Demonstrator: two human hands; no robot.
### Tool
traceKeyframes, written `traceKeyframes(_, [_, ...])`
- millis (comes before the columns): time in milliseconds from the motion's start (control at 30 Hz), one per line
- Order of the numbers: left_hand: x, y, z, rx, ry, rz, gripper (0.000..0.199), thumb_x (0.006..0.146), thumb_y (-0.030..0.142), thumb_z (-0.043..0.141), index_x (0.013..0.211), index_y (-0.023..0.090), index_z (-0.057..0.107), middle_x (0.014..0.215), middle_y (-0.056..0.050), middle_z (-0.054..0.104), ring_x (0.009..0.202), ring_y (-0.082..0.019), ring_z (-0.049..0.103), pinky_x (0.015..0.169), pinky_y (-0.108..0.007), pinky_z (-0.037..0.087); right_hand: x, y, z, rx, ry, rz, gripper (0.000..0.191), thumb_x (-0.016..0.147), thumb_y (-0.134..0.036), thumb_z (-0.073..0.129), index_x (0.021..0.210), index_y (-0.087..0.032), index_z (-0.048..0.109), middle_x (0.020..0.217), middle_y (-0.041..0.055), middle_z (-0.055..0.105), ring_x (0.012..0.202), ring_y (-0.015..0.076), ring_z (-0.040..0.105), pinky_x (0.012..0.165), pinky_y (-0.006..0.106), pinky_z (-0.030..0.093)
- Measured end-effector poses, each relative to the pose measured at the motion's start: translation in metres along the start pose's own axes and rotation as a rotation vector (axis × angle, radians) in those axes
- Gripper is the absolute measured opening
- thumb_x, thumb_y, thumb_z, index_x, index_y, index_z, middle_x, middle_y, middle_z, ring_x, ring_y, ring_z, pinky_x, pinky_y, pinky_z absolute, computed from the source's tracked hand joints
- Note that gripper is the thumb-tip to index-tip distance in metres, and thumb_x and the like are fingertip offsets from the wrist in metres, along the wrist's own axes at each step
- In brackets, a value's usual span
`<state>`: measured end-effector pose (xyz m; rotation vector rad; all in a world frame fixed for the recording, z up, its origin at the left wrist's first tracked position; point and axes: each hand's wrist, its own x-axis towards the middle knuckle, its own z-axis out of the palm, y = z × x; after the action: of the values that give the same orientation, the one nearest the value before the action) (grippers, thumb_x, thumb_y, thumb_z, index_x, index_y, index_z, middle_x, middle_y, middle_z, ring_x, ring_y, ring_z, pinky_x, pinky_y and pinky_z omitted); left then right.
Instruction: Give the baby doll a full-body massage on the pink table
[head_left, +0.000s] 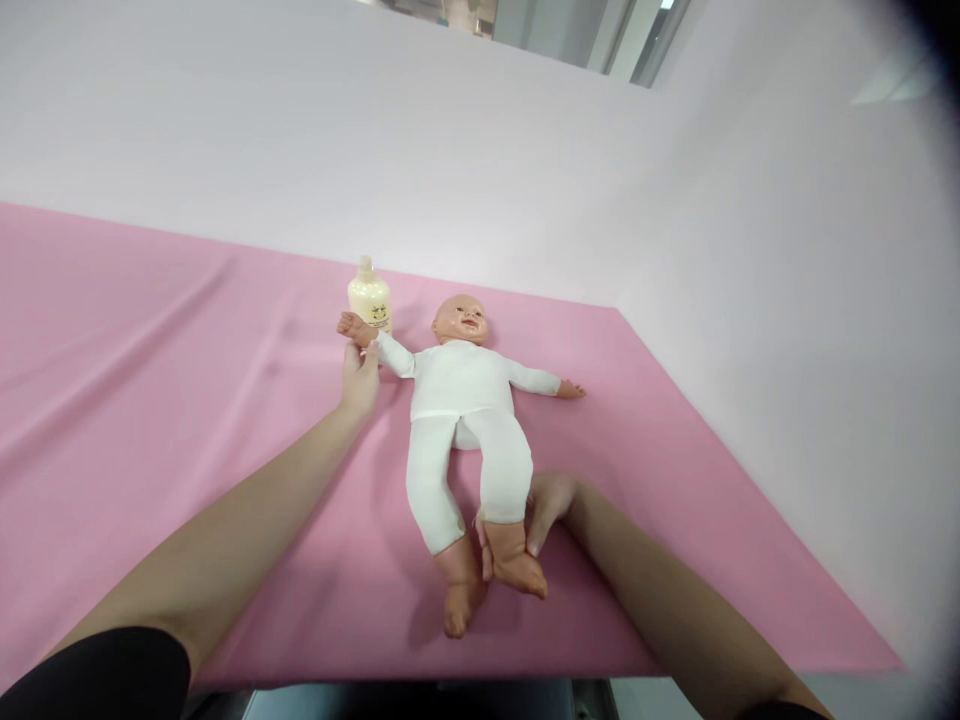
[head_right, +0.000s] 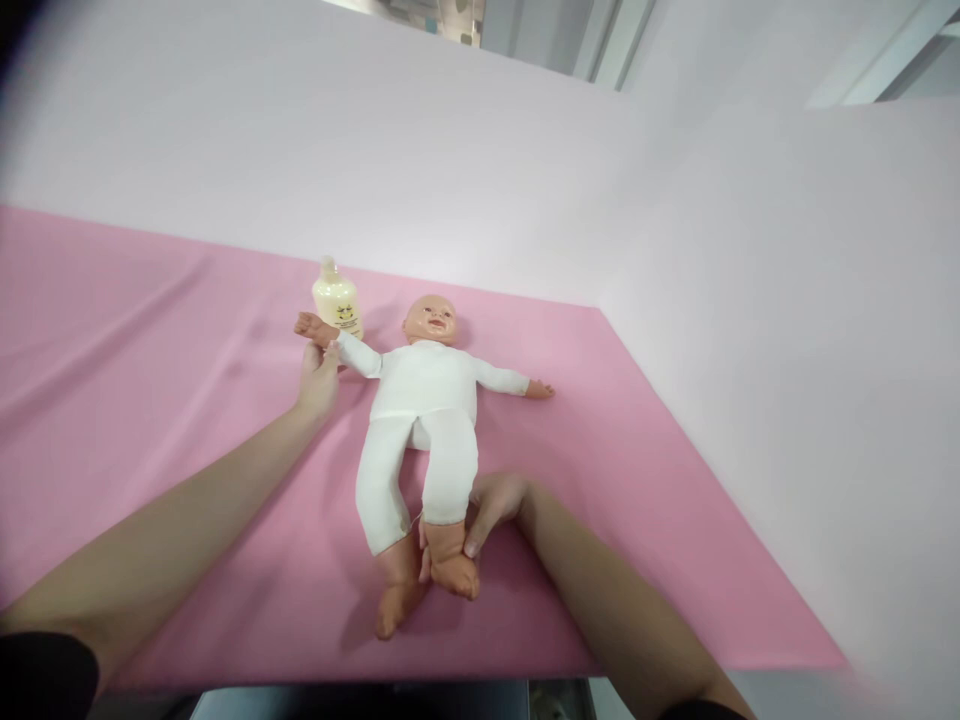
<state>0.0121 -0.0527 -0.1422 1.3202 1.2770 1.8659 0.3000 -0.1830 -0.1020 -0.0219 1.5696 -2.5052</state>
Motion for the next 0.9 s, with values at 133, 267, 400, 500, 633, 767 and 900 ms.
traceKeyframes(133, [-0.008, 0.014, 0.004, 0.123, -0.092, 0.196, 0.04, 0.089, 0.05, 0.047, 0.117, 0.022, 0.045, 0.117, -0.011, 0.056, 0.105, -0.021, 0.058, 0.084, -0.034, 0.05, -0.01, 0.01, -0.006, 0.117, 0.167, -0.185, 0.057, 0.059, -0.041, 0.081, 0.101, -0.011, 0.057, 0.09, 0.0136, 0.069, 0.079, 0.0235, 0.068, 0.064, 0.031, 0.054])
traceKeyframes(267, [-0.021, 0.03, 0.008, 0.273, -0.24, 0.455, 0.038, 0.092, 0.044, 0.044, 0.12, 0.019, 0.046, 0.115, -0.013, 0.056, 0.107, -0.024, 0.055, 0.089, -0.04, 0.047, -0.02, 0.021, -0.015, 0.238, 0.388, -0.362, 0.056, 0.068, -0.058, 0.063, 0.103, -0.016, 0.052, 0.076, 0.0031, 0.064, 0.042, 0.0104, 0.052, 0.036, 0.021, 0.039])
traceKeyframes(400, [-0.031, 0.044, 0.011, 0.485, -0.505, 0.741, 0.037, 0.092, 0.034, 0.044, 0.125, 0.018, 0.048, 0.124, -0.015, 0.053, 0.118, -0.026, 0.048, 0.101, -0.046, 0.038, -0.017, 0.015, -0.014, 0.375, 0.613, -0.491, 0.043, 0.077, -0.05, 0.05, 0.101, -0.015, 0.051, 0.072, -0.0002, 0.059, 0.039, 0.0061, 0.04, 0.035, 0.019, 0.031])
traceKeyframes(500, [-0.033, 0.046, 0.013, 0.583, -0.641, 0.829, 0.035, 0.092, 0.032, 0.045, 0.124, 0.02, 0.052, 0.129, -0.015, 0.053, 0.122, -0.026, 0.047, 0.101, -0.046, 0.039, -0.012, 0.005, -0.009, 0.536, 0.779, -0.472, 0.037, 0.078, -0.038, 0.049, 0.102, -0.01, 0.053, 0.073, 0.0024, 0.06, 0.046, 0.0068, 0.042, 0.041, 0.019, 0.033])
traceKeyframes(633, [-0.033, 0.042, 0.016, 0.626, -0.661, 0.87, 0.03, 0.091, 0.031, 0.047, 0.119, 0.023, 0.057, 0.13, -0.013, 0.054, 0.124, -0.027, 0.046, 0.1, -0.047, 0.039, -0.007, 0.0, -0.008, 0.646, 0.899, -0.442, 0.028, 0.08, -0.034, 0.049, 0.093, -0.01, 0.056, 0.073, 0.004, 0.061, 0.046, 0.006, 0.039, 0.04, 0.018, 0.032])
traceKeyframes(767, [-0.035, 0.043, 0.016, 0.63, -0.674, 0.858, 0.03, 0.092, 0.03, 0.047, 0.118, 0.024, 0.059, 0.129, -0.013, 0.055, 0.126, -0.027, 0.044, 0.101, -0.047, 0.038, -0.006, 0.001, -0.008, 0.638, 0.953, -0.432, 0.025, 0.081, -0.034, 0.05, 0.091, -0.012, 0.056, 0.073, 0.0031, 0.061, 0.046, 0.0057, 0.039, 0.04, 0.017, 0.032])
traceKeyframes(900, [-0.035, 0.046, 0.015, 0.594, -0.658, 0.773, 0.033, 0.092, 0.03, 0.044, 0.123, 0.022, 0.054, 0.132, -0.014, 0.051, 0.125, -0.027, 0.044, 0.103, -0.048, 0.037, -0.007, 0.002, -0.006, 0.544, 0.888, -0.417, 0.034, 0.076, -0.036, 0.056, 0.099, -0.011, 0.058, 0.077, 0.0038, 0.064, 0.049, 0.0068, 0.047, 0.042, 0.018, 0.037])
